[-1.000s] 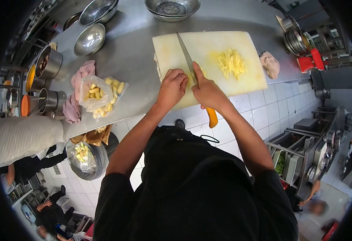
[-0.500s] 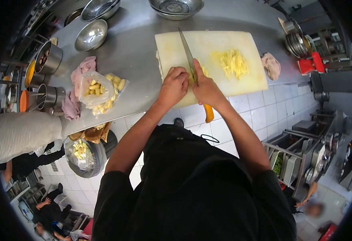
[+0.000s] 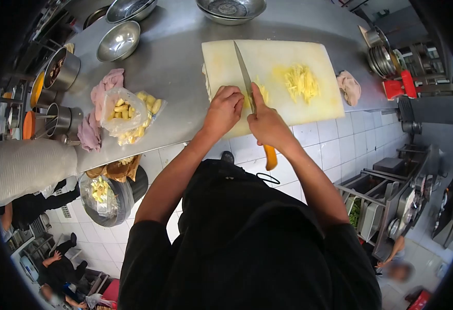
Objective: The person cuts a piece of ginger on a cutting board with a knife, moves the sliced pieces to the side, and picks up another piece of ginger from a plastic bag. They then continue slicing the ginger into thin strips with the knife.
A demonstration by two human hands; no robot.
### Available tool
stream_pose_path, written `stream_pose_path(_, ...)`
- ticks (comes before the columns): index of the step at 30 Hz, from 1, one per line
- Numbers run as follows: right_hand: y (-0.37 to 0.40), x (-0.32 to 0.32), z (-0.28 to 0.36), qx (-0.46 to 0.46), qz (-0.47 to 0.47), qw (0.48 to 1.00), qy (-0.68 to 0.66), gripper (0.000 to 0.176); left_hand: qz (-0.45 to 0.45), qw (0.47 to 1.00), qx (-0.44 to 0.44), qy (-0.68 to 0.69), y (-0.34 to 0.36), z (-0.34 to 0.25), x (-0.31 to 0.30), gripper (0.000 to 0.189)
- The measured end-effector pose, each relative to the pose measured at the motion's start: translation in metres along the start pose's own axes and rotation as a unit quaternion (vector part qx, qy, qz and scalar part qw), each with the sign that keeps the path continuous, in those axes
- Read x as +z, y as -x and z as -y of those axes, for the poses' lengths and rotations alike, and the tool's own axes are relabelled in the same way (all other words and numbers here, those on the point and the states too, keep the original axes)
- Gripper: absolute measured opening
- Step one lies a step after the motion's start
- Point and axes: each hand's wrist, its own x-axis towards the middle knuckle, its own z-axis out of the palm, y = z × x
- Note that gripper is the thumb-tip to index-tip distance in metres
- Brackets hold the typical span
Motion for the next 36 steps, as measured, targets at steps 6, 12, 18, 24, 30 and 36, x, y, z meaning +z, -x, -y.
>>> stream_pose_path(6, -0.016, -0.003, -0.004, -0.023, -0.011, 1.000, -0.007, 0.083, 0.004, 1.000, 0.011, 0.002, 0.002, -0.001, 0.001, 0.014)
stream_pose_path(12, -0.021, 0.019, -0.015, -0.048, -0.047, 0.998, 0.004, 0.083, -0.003, 1.000, 0.026, -0.010, 0.002, -0.002, -0.001, 0.015)
stream_pose_path(18, -0.007, -0.005, 0.005, -0.007, -0.007, 1.000, -0.027, 0.083, -0.015, 1.000, 0.016, -0.001, 0.001, 0.000, 0.000, 0.014)
stream_pose_path(24, -0.028, 0.015, -0.011, -0.045, -0.044, 0.998, 0.023, 0.083, 0.002, 1.000, 0.013, -0.004, 0.000, 0.005, -0.002, 0.013)
stream_pose_path(30, -0.001, 0.000, 0.013, 0.016, 0.003, 1.000, 0.015, 0.082, -0.023, 1.000, 0.007, 0.012, 0.003, 0.001, 0.000, 0.012)
stream_pose_path(36, -0.022, 0.005, -0.001, -0.025, -0.021, 0.999, 0.003, 0.083, -0.005, 1.000, 0.009, 0.001, 0.006, 0.002, -0.003, 0.014)
